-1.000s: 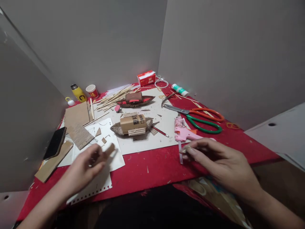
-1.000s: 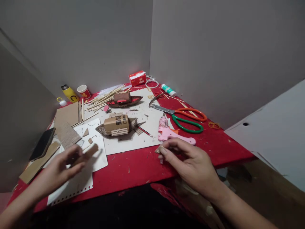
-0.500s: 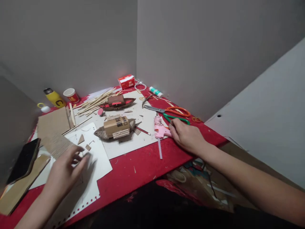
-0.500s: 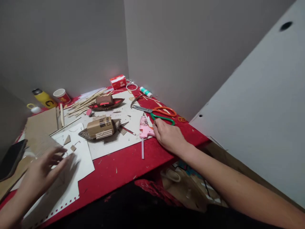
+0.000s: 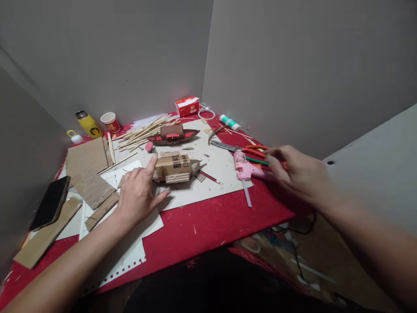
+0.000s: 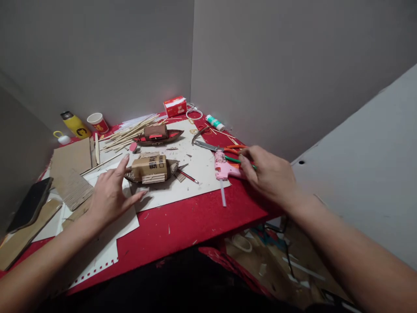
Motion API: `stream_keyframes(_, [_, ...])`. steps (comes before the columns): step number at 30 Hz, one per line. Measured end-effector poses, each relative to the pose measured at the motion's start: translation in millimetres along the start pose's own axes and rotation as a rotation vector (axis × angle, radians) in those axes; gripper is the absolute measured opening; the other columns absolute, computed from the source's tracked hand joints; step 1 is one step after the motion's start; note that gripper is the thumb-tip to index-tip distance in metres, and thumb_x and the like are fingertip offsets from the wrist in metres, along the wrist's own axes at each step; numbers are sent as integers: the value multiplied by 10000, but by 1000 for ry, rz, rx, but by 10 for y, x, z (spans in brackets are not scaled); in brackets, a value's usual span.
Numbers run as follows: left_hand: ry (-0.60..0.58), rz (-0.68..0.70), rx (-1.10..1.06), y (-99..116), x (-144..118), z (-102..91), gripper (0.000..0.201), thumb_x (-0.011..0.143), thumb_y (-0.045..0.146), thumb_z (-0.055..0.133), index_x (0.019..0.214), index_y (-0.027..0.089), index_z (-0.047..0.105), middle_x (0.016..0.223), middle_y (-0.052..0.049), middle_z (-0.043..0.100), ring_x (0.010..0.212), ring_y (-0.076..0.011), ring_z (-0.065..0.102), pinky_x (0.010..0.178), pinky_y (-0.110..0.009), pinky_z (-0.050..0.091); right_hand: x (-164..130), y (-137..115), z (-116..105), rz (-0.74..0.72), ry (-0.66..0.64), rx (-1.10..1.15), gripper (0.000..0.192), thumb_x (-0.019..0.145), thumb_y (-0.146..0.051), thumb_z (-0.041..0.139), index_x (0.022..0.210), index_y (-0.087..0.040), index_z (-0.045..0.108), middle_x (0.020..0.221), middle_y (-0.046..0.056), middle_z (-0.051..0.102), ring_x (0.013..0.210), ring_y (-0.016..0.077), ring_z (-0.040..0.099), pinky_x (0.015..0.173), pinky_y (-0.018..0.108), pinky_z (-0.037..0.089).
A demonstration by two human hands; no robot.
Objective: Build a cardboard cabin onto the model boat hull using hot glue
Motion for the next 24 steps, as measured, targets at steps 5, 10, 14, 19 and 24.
stream_keyframes(5, [-74,2,-50,24,135,29,1027,784,478,697,1540,146,87,1081,-177,669,956,-334,616,832,-459,463,-114,-583,-175,-118,98,375,83,923,-317,521,934,-261,582,859,46,694,749,198,665,697,338,526])
stream_keyframes(10, [-62,20,-171,3,193,82,1049,757,430,746,1540,217,81,1185,-158,654,977,-304,632,857,-444,483,-114,-1041,-52,-274,5,649,78,888,-184,573,869,-233,630,764,18,695,676,147,658,637,273,530])
stream_keyframes(14, [-63,-1,-222,-46,205,98,1020,760,399,751,1535,256,103,1159,-131,672,930,-282,653,825,-423,512,-127,-1218,96,-326,-59,678,95,896,-135,563,873,-196,633,759,17,691,676,109,649,632,211,506])
stream_keyframes(19, [-85,13,-291,-91,229,149,1009,753,330,765,1531,283,123,1285,-137,630,1018,-288,655,866,-426,523,-151,-1289,214,-347,-91,693,78,903,-138,561,877,-160,632,750,32,686,671,106,639,637,202,498])
stream_keyframes(24, [-134,1,-442,-116,269,217,836,794,389,720,1487,258,271,1382,-144,569,1163,-304,611,962,-453,496,-128,-1307,303,-300,-141,711,102,907,-171,558,854,-157,645,748,42,700,653,118,642,616,218,500])
Point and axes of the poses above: each hand's wrist, its own x-axis towards the middle knuckle, its own z-axis out of the palm, y = z × x, the point moved 4 cm from there along x, towards the middle knuckle
